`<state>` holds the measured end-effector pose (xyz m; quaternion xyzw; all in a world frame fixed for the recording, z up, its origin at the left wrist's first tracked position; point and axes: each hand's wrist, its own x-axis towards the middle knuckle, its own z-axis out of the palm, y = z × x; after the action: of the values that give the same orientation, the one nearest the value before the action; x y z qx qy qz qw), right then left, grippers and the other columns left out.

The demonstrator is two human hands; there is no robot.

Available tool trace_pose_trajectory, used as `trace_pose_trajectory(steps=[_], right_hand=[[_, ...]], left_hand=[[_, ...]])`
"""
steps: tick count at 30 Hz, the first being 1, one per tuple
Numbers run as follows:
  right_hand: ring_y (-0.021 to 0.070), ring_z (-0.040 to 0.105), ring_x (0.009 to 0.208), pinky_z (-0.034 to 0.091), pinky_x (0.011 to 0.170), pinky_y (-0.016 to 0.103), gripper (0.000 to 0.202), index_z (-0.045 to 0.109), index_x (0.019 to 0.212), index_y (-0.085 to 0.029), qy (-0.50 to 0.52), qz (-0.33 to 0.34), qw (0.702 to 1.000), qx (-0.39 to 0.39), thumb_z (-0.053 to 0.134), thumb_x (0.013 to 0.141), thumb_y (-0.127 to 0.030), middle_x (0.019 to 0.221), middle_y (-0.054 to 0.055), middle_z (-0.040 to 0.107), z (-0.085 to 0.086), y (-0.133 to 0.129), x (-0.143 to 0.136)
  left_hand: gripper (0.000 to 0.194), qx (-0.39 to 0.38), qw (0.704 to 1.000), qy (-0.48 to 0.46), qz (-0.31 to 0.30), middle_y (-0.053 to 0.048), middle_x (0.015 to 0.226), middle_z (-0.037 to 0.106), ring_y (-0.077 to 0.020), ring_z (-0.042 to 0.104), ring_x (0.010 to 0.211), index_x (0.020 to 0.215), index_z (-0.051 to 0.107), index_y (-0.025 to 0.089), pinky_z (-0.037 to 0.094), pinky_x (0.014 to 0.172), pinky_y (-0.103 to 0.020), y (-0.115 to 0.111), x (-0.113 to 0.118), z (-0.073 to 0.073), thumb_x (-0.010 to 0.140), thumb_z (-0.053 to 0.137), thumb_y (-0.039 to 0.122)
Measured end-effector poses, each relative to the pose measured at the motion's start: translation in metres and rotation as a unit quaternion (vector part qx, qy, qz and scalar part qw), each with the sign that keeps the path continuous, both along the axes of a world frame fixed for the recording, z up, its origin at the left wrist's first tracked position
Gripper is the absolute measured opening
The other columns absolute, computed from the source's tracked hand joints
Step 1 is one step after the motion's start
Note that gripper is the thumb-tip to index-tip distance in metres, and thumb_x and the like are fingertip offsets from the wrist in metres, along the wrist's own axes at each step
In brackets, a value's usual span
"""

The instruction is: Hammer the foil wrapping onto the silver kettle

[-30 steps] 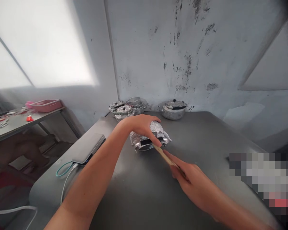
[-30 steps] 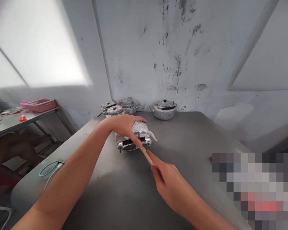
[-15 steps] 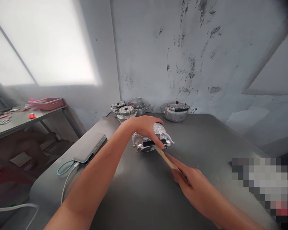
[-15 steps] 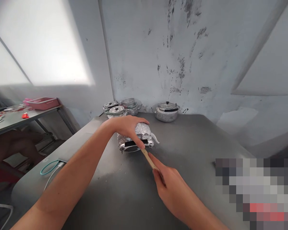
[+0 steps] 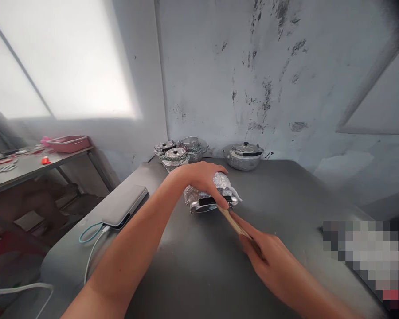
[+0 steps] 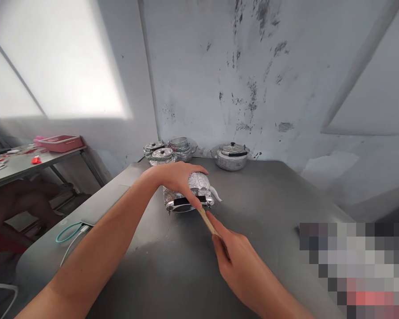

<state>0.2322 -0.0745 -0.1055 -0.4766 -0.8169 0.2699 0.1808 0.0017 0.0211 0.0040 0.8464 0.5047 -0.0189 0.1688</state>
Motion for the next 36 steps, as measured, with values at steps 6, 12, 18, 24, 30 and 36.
trace_pose_trajectory(steps=[6,12,18,24,30,36], right_hand=[[0.0146,0.053,0.061,0.048,0.066,0.026,0.053,0.039,0.151,-0.027,0.01,0.008,0.999,-0.032,0.028,0.1,-0.036,0.079,0.0,0.064,0.0,-0.001,-0.001],[0.0157,0.055,0.064,0.049,0.069,0.028,0.055,0.035,0.153,-0.022,-0.007,0.001,1.0,0.009,0.027,0.101,-0.037,0.077,0.002,0.063,-0.002,-0.003,-0.002],[0.0161,0.052,0.059,0.044,0.059,0.025,0.054,0.036,0.153,-0.023,-0.013,0.003,1.0,0.013,0.026,0.101,-0.035,0.066,-0.001,0.055,-0.002,-0.002,-0.002],[0.0157,0.05,0.06,0.042,0.058,0.025,0.055,0.034,0.153,-0.022,-0.015,0.004,1.0,0.002,0.026,0.101,-0.036,0.068,-0.001,0.054,-0.005,-0.003,-0.002],[0.0165,0.049,0.061,0.044,0.063,0.028,0.055,0.03,0.155,-0.026,-0.017,0.018,1.0,0.005,0.027,0.101,-0.036,0.072,-0.002,0.057,-0.011,-0.001,-0.001],[0.0166,0.049,0.059,0.042,0.06,0.028,0.057,0.025,0.157,-0.025,-0.021,0.009,1.0,0.02,0.027,0.101,-0.036,0.07,-0.002,0.055,-0.011,-0.001,-0.004]], left_hand=[[0.111,-0.003,1.0,-0.004,-0.003,-0.001,0.157,0.035,-0.0379,0.046,0.131,0.149,0.032,0.039,0.05,0.091,-0.041,0.0,-0.001,0.0,0.052,0.07,0.079],[0.111,0.007,1.0,-0.001,-0.011,-0.002,0.155,0.038,-0.0361,0.046,0.13,0.148,0.032,0.039,0.049,0.092,-0.041,0.001,0.0,-0.001,0.052,0.069,0.08],[0.11,-0.005,1.0,0.003,-0.008,-0.002,0.157,0.034,-0.038,0.044,0.132,0.149,0.031,0.039,0.049,0.092,-0.041,0.001,0.0,0.001,0.054,0.07,0.077],[0.111,-0.009,1.0,0.002,-0.003,-0.003,0.156,0.036,-0.0384,0.045,0.131,0.15,0.031,0.038,0.048,0.093,-0.041,0.0,0.001,0.002,0.053,0.071,0.077],[0.113,0.004,1.0,0.003,-0.001,-0.003,0.155,0.038,-0.0375,0.045,0.131,0.149,0.033,0.038,0.048,0.093,-0.041,-0.001,0.002,0.001,0.051,0.07,0.08],[0.115,0.005,1.0,0.0,-0.007,-0.003,0.155,0.037,-0.0367,0.045,0.131,0.15,0.032,0.037,0.048,0.092,-0.04,0.0,0.001,0.0,0.051,0.07,0.08]])
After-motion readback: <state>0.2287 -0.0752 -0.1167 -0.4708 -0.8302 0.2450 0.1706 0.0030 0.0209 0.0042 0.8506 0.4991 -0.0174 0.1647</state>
